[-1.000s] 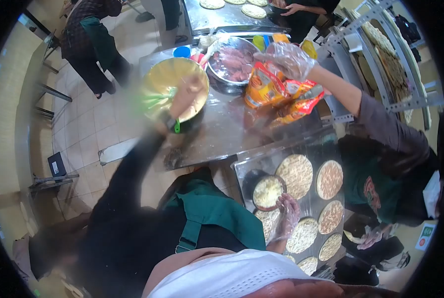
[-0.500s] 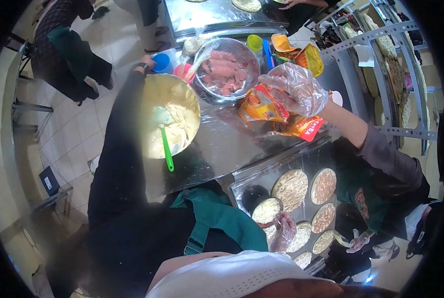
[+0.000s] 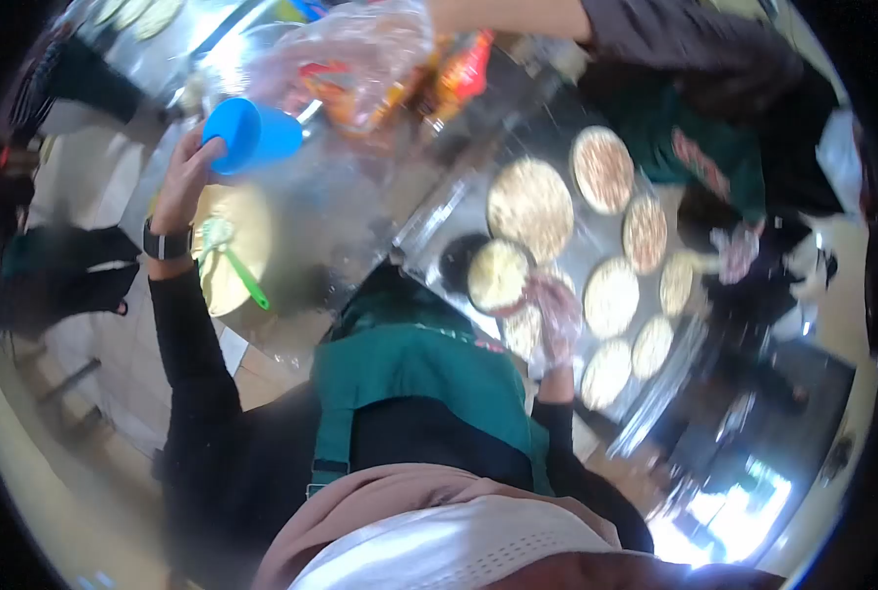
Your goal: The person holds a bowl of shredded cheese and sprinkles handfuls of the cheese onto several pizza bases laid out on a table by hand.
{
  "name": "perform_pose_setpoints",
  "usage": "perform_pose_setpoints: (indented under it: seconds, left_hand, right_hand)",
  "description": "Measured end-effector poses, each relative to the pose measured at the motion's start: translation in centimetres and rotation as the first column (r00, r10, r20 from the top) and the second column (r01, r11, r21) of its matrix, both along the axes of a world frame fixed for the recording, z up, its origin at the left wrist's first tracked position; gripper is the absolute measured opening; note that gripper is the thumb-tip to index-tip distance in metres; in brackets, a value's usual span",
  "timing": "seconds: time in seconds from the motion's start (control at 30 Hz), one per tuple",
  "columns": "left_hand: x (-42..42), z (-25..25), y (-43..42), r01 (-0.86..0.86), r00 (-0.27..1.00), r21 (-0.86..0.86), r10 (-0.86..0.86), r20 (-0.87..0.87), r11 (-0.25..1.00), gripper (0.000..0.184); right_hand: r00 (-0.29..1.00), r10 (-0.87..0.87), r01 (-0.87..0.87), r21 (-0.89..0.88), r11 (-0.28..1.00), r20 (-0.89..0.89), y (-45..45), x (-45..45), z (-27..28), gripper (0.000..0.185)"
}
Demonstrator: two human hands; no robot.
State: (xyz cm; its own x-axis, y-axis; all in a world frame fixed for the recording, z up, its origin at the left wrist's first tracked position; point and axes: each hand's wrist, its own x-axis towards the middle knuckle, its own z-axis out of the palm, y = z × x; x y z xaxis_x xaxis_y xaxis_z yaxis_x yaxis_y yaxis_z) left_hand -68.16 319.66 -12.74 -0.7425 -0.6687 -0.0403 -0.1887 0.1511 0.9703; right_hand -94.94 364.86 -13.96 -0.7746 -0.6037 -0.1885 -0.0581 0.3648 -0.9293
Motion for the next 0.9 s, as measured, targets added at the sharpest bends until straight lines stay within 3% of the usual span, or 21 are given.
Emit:
perform_pose_setpoints:
  seconds: [0.03,0.13,0.2,0.27,0.33,0.4,0.47,0.5,0.57,0.6,0.67,0.7,0.73,0.77,0.8,0.87,0.9]
  left_hand:
    - [-1.2,-0.9,1.1,0.01,1.0,-0.019,-0.011,-0.018,1.0,0.043]
    - [-5.0,-1.0,5.5,-0.03,0.999,0.17,0.027,0.022,0.985,0.05]
    - [-7.2,-1.7,8.4,-0.111,0.994,0.226,0.114,-0.001,0.968,0.054]
    - [-8.7,-1.3,11.2,-0.07,0.984,0.274,0.111,-0.138,0.959,0.059]
    - [-10.9,0.9,13.9,-0.159,0.965,0.449,0.235,-0.119,0.879,0.06]
    - [-12.7,1.3,14.9,-0.038,0.985,0.453,0.111,-0.134,0.891,0.058]
    - [-15.3,4.1,17.9,0.09,0.983,0.444,-0.008,-0.183,0.892,0.053]
    - [-16.5,2.6,18.0,0.182,0.958,0.508,-0.034,-0.286,0.842,0.045]
    - [-17.0,1.1,20.3,0.147,0.966,0.548,0.001,-0.26,0.823,0.04]
    - [-17.3,1.2,21.8,0.127,0.969,0.566,0.02,-0.246,0.814,0.038]
    - [-16.5,-2.3,23.4,0.246,0.963,0.476,-0.268,-0.023,0.844,0.047]
    - [-15.6,-5.0,24.2,0.28,0.924,0.45,-0.365,0.111,0.848,0.054]
    - [-14.7,-7.7,25.1,0.332,0.856,0.426,-0.459,0.239,0.841,0.062]
    - [-13.8,-8.0,27.3,0.226,0.869,0.642,-0.45,0.207,0.733,0.062]
    - [-13.0,-9.1,28.6,0.195,0.882,0.698,-0.434,0.182,0.689,0.062]
    - [-11.5,-11.6,30.4,0.131,0.908,0.799,-0.395,0.141,0.587,0.061]
    - [-11.3,-12.3,31.0,0.128,0.908,0.785,-0.389,0.153,0.607,0.061]
  right_hand:
    - [0.989,0.02,-0.005,0.099,0.995,-0.148,1.3,-0.3,-0.9,0.02]
    - [0.888,0.115,0.036,0.316,0.948,-0.446,3.2,0.0,-0.9,0.017]
    - [0.922,0.073,0.047,0.298,0.954,-0.381,4.3,0.0,-3.1,0.018]
    - [0.904,0.167,-0.047,0.296,0.954,-0.393,4.6,0.2,-5.0,0.026]
    - [0.839,0.296,-0.103,0.399,0.911,-0.457,4.5,1.3,-6.8,0.04]
    - [0.671,0.43,-0.124,0.48,0.869,-0.604,2.4,1.1,-6.0,0.054]
    - [0.622,0.501,-0.076,0.591,0.803,-0.602,1.0,0.8,-6.3,0.061]
    - [0.6,0.524,-0.075,0.61,0.789,-0.605,0.7,0.8,-7.1,0.059]
    - [0.549,0.571,-0.076,0.644,0.761,-0.61,0.3,0.8,-8.7,0.056]
    - [0.594,0.588,-0.111,0.668,0.736,-0.55,0.1,0.6,-8.6,0.053]
    - [0.672,0.612,-0.192,0.7,0.688,-0.417,-0.3,0.3,-8.5,0.047]
    - [0.61,0.51,-0.083,0.59,0.803,-0.607,0.3,0.7,-11.3,0.038]
    - [0.638,0.507,-0.09,0.598,0.796,-0.579,0.3,0.4,-11.3,0.035]
    - [0.664,0.505,-0.097,0.607,0.789,-0.551,0.3,0.0,-10.7,0.032]
    - [0.687,0.504,-0.106,0.615,0.782,-0.523,0.4,-0.3,-10.5,0.029]
    - [0.736,0.35,-0.083,0.436,0.896,-0.579,1.0,-0.6,-11.3,0.018]
    - [0.759,0.298,-0.101,0.347,0.932,-0.579,1.3,-1.2,-12.1,0.019]
